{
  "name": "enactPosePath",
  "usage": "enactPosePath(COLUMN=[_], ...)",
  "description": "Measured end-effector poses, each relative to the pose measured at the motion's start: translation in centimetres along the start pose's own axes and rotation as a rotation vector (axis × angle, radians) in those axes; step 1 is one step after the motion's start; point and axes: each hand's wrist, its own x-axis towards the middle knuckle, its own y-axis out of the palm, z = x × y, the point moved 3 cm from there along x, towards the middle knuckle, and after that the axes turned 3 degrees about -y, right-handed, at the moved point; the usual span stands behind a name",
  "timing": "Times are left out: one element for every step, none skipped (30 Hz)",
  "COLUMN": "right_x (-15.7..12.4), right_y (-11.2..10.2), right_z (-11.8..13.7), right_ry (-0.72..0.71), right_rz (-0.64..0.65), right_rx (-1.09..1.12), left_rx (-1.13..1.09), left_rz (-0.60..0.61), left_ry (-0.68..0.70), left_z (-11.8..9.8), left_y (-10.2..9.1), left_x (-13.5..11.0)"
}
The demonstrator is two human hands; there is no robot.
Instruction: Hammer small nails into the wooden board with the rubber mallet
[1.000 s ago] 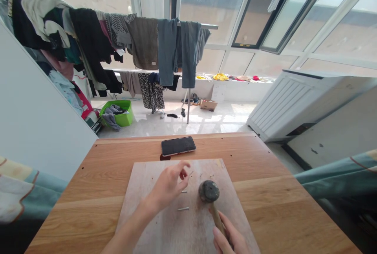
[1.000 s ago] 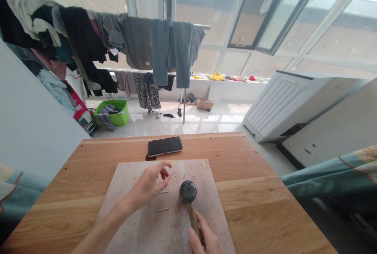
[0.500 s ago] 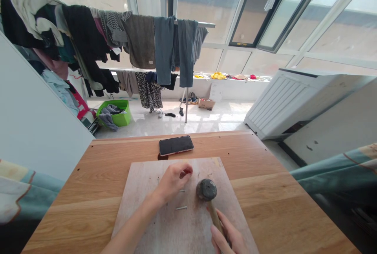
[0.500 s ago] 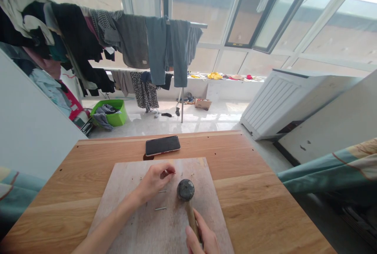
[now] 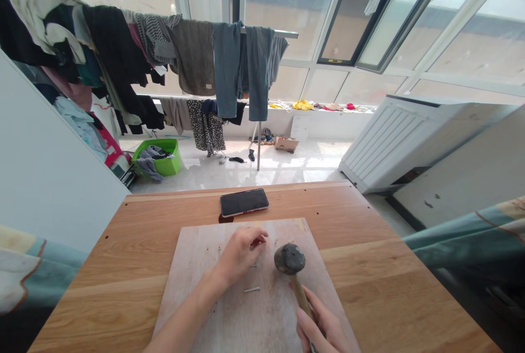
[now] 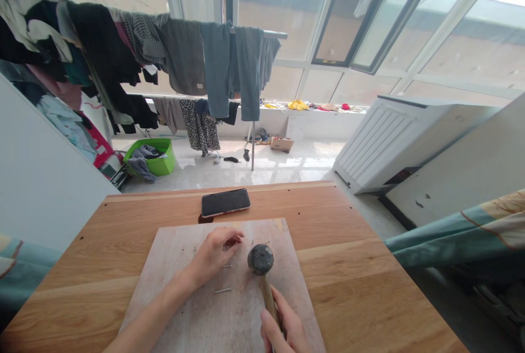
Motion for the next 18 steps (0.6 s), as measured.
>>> enactPosePath(right_x=[0.0, 0.1, 0.1, 0.3, 0.5, 0.7, 0.9, 1.2, 1.5, 1.7, 1.9, 2.1, 2.2, 2.3, 2.3, 2.3, 2.3, 2.2], right_y=[0.1, 0.2, 0.4, 0.6, 0.8, 1.1, 1.4, 1.7, 2.0, 2.3, 2.5, 2.8, 2.9, 3.0, 3.1, 3.1, 3.1, 3.0], right_z=[0.8, 1.6, 2.5, 3.4, 4.3, 5.0, 5.6, 6.0, 6.2, 6.2, 6.1, 5.8, 5.5, 5.2, 4.9, 4.6, 4.3, 4.1], right_ry=[0.002, 0.0, -0.006, -0.019, -0.037, -0.055, -0.07, -0.082, -0.091, -0.095, -0.096, -0.095, -0.092, -0.087, -0.081, -0.078, -0.076, -0.077], right_rz=[0.02, 0.037, 0.05, 0.063, 0.08, 0.101, 0.125, 0.148, 0.17, 0.188, 0.199, 0.207, 0.211, 0.212, 0.212, 0.209, 0.202, 0.194], right_rx=[0.01, 0.019, 0.022, 0.019, 0.008, -0.007, -0.024, -0.042, -0.057, -0.064, -0.062, -0.053, -0.039, -0.025, -0.016, -0.013, -0.011, -0.007], left_rx=[-0.014, -0.03, -0.043, -0.052, -0.055, -0.052, -0.045, -0.036, -0.025, -0.016, -0.008, -0.003, 0.002, 0.006, 0.009, 0.015, 0.025, 0.046], left_rz=[-0.004, -0.008, -0.009, -0.011, -0.013, -0.015, -0.017, -0.019, -0.021, -0.02, -0.017, -0.011, -0.004, 0.005, 0.016, 0.028, 0.042, 0.056], left_ry=[-0.008, -0.016, -0.024, -0.031, -0.034, -0.033, -0.029, -0.021, -0.012, -0.005, 0.0, -0.001, -0.006, -0.013, -0.021, -0.026, -0.026, -0.021], left_z=[0.2, 0.4, 0.6, 0.7, 0.7, 0.7, 0.5, 0.3, 0.0, -0.2, -0.4, -0.5, -0.6, -0.5, -0.4, -0.4, -0.4, -0.5], left_y=[0.1, 0.1, 0.2, 0.2, 0.2, 0.2, 0.1, 0.1, 0.0, -0.1, -0.1, -0.1, -0.2, -0.2, -0.3, -0.4, -0.7, -0.9], left_x=[0.0, 0.0, 0.0, 0.0, 0.1, 0.1, 0.1, 0.1, 0.2, 0.2, 0.3, 0.3, 0.3, 0.3, 0.2, 0.1, -0.1, -0.4])
